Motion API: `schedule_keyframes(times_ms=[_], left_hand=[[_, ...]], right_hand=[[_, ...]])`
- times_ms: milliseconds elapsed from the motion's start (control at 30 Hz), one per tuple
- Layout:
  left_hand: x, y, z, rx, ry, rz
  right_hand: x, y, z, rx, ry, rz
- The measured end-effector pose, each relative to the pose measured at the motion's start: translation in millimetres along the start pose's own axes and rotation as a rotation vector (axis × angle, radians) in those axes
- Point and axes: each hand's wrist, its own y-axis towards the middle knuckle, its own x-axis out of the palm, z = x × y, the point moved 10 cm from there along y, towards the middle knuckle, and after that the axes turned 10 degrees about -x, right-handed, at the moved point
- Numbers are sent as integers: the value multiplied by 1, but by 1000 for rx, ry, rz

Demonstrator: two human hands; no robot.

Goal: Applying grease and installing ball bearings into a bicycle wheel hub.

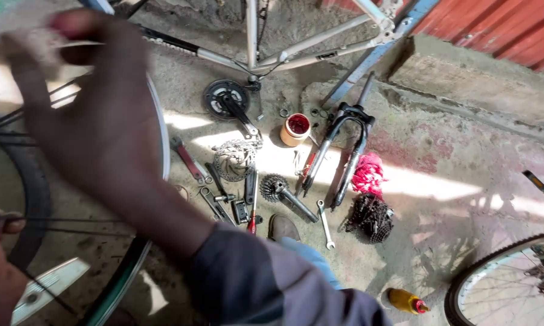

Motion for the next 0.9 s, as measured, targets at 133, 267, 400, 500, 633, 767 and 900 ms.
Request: schedule_keyframes(times_ms=[133,267,400,500,633,767,900], left_hand=[[27,-118,109,326,-45,-25],[33,-149,153,485,237,112],[20,-139,143,244,-296,113],[13,-136,138,198,-277,144],[9,-133,134,190,-239,142],[10,-138,130,150,-213,145],[16,-134,131,186,-223,92]], right_hand=[[-27,17,50,92,137,52],[-70,37,100,244,132,45],[-119,60,95,355,213,109],[-135,55,77,451,141,164],[-138,51,73,408,180,146],[-126,40,75,409,138,75],[-94,33,66,268,98,-148]])
